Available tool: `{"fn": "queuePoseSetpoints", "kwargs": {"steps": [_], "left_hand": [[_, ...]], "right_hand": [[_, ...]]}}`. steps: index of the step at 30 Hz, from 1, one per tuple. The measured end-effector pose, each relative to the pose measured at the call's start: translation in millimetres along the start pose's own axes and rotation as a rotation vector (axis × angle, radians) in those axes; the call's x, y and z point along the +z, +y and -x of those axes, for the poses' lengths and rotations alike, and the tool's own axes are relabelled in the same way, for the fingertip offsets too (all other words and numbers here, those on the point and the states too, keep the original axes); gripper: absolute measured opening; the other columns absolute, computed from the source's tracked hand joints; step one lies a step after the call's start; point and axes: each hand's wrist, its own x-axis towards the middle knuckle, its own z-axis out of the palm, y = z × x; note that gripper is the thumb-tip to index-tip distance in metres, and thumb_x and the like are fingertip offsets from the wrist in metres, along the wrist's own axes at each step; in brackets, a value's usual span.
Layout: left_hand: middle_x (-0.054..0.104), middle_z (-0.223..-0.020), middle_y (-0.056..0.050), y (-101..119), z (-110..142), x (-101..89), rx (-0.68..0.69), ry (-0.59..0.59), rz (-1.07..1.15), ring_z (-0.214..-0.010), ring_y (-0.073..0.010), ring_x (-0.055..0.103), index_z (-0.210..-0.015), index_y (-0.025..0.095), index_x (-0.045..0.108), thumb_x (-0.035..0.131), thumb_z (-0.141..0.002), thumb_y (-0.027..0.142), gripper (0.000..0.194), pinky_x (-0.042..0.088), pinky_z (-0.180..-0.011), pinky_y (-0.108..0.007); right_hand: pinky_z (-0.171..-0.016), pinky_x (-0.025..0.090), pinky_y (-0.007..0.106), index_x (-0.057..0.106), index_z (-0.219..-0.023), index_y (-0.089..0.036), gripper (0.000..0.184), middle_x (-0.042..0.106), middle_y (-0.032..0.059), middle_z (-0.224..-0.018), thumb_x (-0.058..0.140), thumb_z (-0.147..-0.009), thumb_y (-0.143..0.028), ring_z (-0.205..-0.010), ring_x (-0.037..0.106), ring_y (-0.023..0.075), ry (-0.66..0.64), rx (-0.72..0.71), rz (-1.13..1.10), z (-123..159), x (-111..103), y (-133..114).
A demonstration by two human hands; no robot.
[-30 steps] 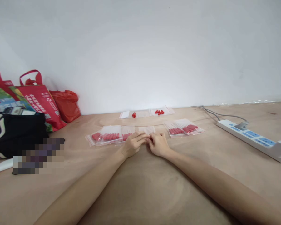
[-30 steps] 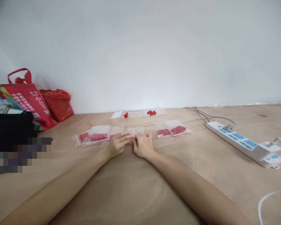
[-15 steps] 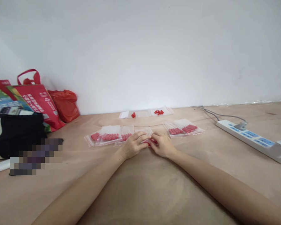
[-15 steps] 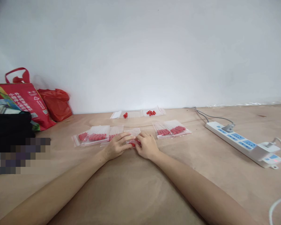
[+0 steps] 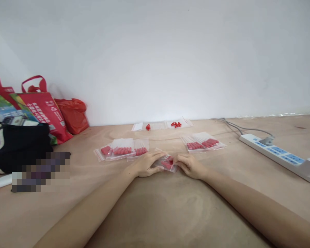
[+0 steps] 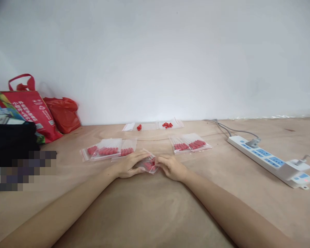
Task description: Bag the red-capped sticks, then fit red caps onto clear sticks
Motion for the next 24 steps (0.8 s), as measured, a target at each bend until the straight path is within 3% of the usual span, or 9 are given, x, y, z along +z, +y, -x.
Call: {"fn": "queuePoseSetpoints", "kwargs": {"steps": [3, 8, 12, 14, 17, 20, 24], "left_hand": [[0.049, -0.123, -0.008, 8, 1, -0.2, -0.027, -0.013, 0.018, -0.115, -0.0206, 0.043, -0.121, 0.020, 0.045, 0.046, -0.082, 0.041, 0.044, 0.035, -0.098, -0.038], [0.055, -0.115, -0.008, 24, 9, 6.4, -0.134, 0.119, -0.052, -0.106, -0.0218, 0.049, -0.113, 0.021, 0.053, 0.050, -0.080, 0.038, 0.037, 0.039, -0.092, -0.041], [0.063, -0.099, -0.006, 29, 13, 13.5, -0.055, 0.235, -0.019, -0.090, -0.0165, 0.057, -0.098, 0.019, 0.060, 0.046, -0.084, 0.027, 0.022, 0.047, -0.080, -0.032], [0.064, -0.089, -0.005, 30, 13, 15.8, 0.006, 0.278, -0.009, -0.082, -0.0146, 0.059, -0.089, 0.018, 0.062, 0.046, -0.084, 0.024, 0.018, 0.049, -0.074, -0.028], [0.064, -0.082, -0.005, 34, 12, 15.9, 0.035, 0.321, -0.005, -0.077, -0.0135, 0.059, -0.080, 0.017, 0.062, 0.046, -0.083, 0.021, 0.017, 0.049, -0.070, -0.026], [0.062, -0.093, -0.007, 39, 13, 10.9, -0.001, 0.322, 0.004, -0.088, -0.0162, 0.057, -0.074, 0.017, 0.059, 0.051, -0.079, 0.023, 0.011, 0.047, -0.079, -0.031], [0.048, -0.120, -0.011, 40, 19, 2.0, -0.175, 0.206, -0.006, -0.113, -0.0249, 0.043, -0.073, 0.017, 0.050, 0.057, -0.074, 0.032, 0.016, 0.039, -0.091, -0.041]], "right_hand": [[-0.070, 0.042, 0.026, 0.048, -0.082, -0.020, 0.003, 0.058, 0.0038, -0.084, 0.045, -0.081, -0.019, -0.079, 0.053, 0.0135, 0.074, 0.097, 0.055, 1, 0, 1], [-0.068, 0.038, 0.029, 0.051, -0.066, -0.018, 0.008, 0.053, 0.0012, -0.073, 0.058, -0.068, -0.020, -0.072, 0.049, 0.0146, 0.243, 0.280, 0.226, -1, 2, 5], [-0.071, 0.036, 0.030, 0.059, -0.060, -0.019, 0.010, 0.056, 0.0016, -0.074, 0.059, -0.069, -0.023, -0.075, 0.050, 0.0149, 0.201, 0.294, 0.228, -2, 2, 6], [-0.073, 0.035, 0.031, 0.065, -0.068, -0.022, 0.007, 0.057, 0.0016, -0.079, 0.060, -0.071, -0.024, -0.078, 0.050, 0.0150, 0.161, 0.264, 0.205, -1, 3, 6], [-0.080, 0.033, 0.034, 0.067, -0.084, -0.029, 0.015, 0.059, 0.0013, -0.089, 0.059, -0.073, -0.023, -0.085, 0.051, 0.0157, 0.097, 0.261, 0.207, -1, 2, 4], [-0.083, 0.030, 0.038, 0.065, -0.094, -0.030, 0.020, 0.060, 0.0026, -0.096, 0.056, -0.077, -0.029, -0.090, 0.049, 0.0178, 0.025, 0.287, 0.219, -2, 1, 0], [-0.085, 0.028, 0.042, 0.052, -0.116, -0.028, 0.040, 0.057, 0.0069, -0.108, 0.052, -0.078, -0.044, -0.096, 0.047, 0.0210, -0.021, 0.294, 0.224, -2, 1, -4]]}}
